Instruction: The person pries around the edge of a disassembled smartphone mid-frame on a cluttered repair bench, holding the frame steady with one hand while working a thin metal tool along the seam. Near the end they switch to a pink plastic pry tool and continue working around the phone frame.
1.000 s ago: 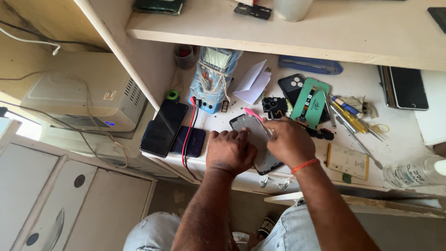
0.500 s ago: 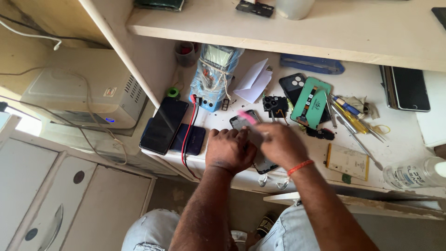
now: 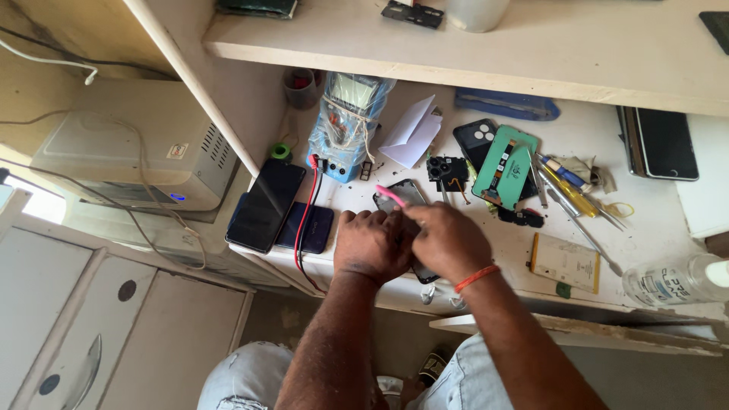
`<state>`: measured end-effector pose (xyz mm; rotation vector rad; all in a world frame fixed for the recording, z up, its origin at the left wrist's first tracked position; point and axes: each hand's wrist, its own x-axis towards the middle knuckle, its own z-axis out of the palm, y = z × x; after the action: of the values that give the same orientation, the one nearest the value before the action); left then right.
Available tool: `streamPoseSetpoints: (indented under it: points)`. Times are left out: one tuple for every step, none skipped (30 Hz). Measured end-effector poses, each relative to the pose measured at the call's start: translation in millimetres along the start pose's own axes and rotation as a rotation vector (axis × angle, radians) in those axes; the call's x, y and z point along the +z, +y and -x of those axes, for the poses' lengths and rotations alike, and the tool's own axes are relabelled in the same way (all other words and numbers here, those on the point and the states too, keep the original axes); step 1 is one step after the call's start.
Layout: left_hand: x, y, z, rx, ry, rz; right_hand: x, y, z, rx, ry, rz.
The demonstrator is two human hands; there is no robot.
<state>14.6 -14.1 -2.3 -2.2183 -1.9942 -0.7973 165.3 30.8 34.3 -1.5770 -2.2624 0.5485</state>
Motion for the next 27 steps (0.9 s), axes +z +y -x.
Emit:
streamPoseSetpoints:
  points:
    - [-0.2,-0.2,0.4,-0.007,-0.014,0.005,-4.3,3.9,-1.4,0.023,-0.007,0.002]
    - [-0.4,0.2,1.2,-0.014,-0.028,0.011,-10.0,8.8,-2.6,0.047,-0.015,0.007]
    - [-0.2,0.7,1.1,-0.022,-0.039,0.019,-15.1,12.9,-4.2,0.063,0.003,-0.003]
    - [0.0,1.4,0.7,-0.023,-0.044,0.022,-19.2,15.2,-5.6,0.076,0.018,-0.011]
    - [-0.1,1.9,0.7,-0.026,-0.048,0.025,-21.6,15.8,-6.0,0.087,0.032,-0.018]
    - [-0.7,1.5,0.6,-0.031,-0.051,0.025,-21.0,13.5,-5.1,0.042,0.029,0.013]
    - [-1.5,0.6,0.0,-0.01,-0.024,0.013,-17.7,8.5,-2.6,-0.002,0.026,0.043]
    - [-2.3,0.1,-0.5,0.012,0.0,0.004,-13.3,2.5,1.4,-0.042,0.023,0.072]
    - [-2.8,0.1,-1.0,0.037,0.023,-0.007,-7.6,-4.4,5.4,-0.049,0.025,0.083]
    - [-3.2,0.6,-1.9,0.024,-0.009,-0.003,-1.7,-11.3,8.2,-0.056,0.029,0.093]
    - [-3.7,1.1,-2.0,0.011,-0.043,-0.001,0.3,-14.1,9.4,-0.061,0.034,0.101]
    - [-4.3,1.3,-1.9,-0.001,-0.078,0.001,-2.1,-12.0,8.6,-0.043,0.025,0.087]
    - [-4.6,1.6,-1.6,0.0,-0.054,0.009,-4.8,-8.8,6.8,-0.024,0.016,0.074]
    - [-4.8,2.0,-0.7,0.002,-0.031,0.018,-8.9,-3.3,4.5,-0.006,0.007,0.061]
    - [-4.7,2.1,-0.6,0.001,-0.005,0.026,-14.8,4.4,0.8,0.015,0.041,0.061]
    - [-4.5,2.2,-0.7,0.001,0.0,0.032,-19.9,11.5,-2.8,0.033,0.073,0.061]
    - [-4.1,2.7,-0.1,-0.003,0.005,0.038,-22.3,16.4,-4.7,0.049,0.101,0.062]
    - [-3.9,3.0,0.7,-0.009,0.01,0.043,-21.3,18.3,-4.1,0.032,0.096,0.079]
    - [-3.9,2.9,1.5,-0.012,0.014,0.043,-20.8,19.8,-2.1,0.017,0.092,0.095]
    - [-3.8,2.8,1.4,-0.013,0.017,0.042,-21.6,21.2,0.2,0.003,0.09,0.109]
    - [-3.6,2.7,0.9,-0.01,0.02,0.042,-25.4,24.0,3.7,0.039,0.029,0.102]
    - [-3.3,3.0,0.6,-0.008,0.023,0.048,-33.6,29.3,7.7,0.078,-0.03,0.095]
    - [-2.9,3.2,0.3,-0.006,0.027,0.054,-41.2,34.0,10.2,0.115,-0.089,0.087]
    - [-2.8,2.9,0.4,-0.007,0.032,0.059,-46.6,37.7,12.0,0.098,-0.075,0.073]
    - [-2.7,2.2,0.0,-0.002,0.041,0.056,-50.3,40.9,14.4,0.08,-0.065,0.059]
    - [-2.4,2.0,-0.2,0.002,0.049,0.054,-51.2,42.8,16.2,0.064,-0.057,0.046]
    - [-2.1,2.6,1.0,0.007,0.054,0.052,-48.6,43.3,15.9,0.05,-0.033,0.088]
